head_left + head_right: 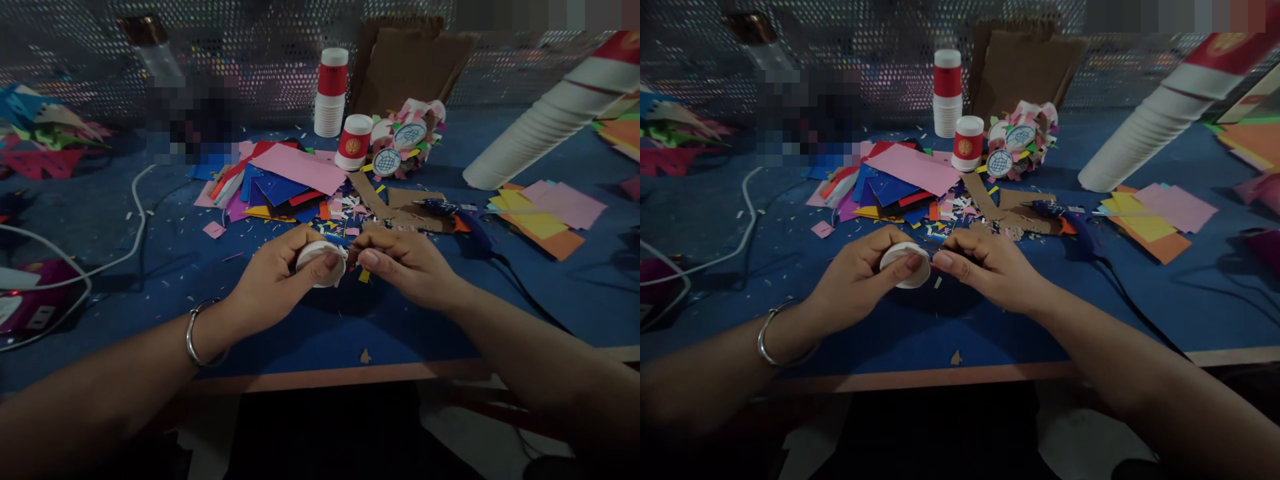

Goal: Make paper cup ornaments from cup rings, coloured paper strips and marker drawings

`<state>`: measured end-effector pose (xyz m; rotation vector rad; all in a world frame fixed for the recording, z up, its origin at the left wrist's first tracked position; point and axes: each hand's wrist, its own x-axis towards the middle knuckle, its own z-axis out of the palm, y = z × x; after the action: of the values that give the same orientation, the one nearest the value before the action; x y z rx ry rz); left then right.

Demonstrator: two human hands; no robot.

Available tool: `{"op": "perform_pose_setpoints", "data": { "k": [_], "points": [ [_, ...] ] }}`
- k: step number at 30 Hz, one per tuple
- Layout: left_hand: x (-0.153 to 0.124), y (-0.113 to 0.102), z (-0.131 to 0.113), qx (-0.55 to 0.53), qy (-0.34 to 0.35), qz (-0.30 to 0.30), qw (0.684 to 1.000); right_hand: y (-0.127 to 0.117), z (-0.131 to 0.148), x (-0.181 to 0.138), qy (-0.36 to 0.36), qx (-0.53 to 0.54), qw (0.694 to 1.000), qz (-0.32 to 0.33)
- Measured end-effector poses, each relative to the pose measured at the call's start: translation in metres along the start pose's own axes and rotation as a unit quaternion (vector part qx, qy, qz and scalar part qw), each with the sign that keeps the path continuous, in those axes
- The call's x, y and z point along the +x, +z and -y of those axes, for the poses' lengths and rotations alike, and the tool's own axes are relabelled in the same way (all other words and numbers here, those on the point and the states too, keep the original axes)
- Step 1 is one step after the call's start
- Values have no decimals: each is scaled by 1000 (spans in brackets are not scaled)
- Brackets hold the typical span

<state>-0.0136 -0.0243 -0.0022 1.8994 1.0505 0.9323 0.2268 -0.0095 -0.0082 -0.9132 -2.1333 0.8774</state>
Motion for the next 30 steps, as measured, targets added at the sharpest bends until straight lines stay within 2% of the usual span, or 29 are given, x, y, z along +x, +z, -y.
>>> {"op": "perform_pose_setpoints", "data": {
  "k": [4,10,15,30],
  "points": [
    [-1,-1,1,-11,4,-22,1000,2,2,-1,16,-60,998,-2],
    [-2,1,1,-28,5,-47,998,3,5,-1,-9,-73,997,-12],
    [-2,1,0,-43,2,-26,999,2,6,-2,-39,-93,995,-19],
    [-2,-1,-2,-50,-35,5,998,2,6,-5,-60,-136,989,-4]
  ]
}}
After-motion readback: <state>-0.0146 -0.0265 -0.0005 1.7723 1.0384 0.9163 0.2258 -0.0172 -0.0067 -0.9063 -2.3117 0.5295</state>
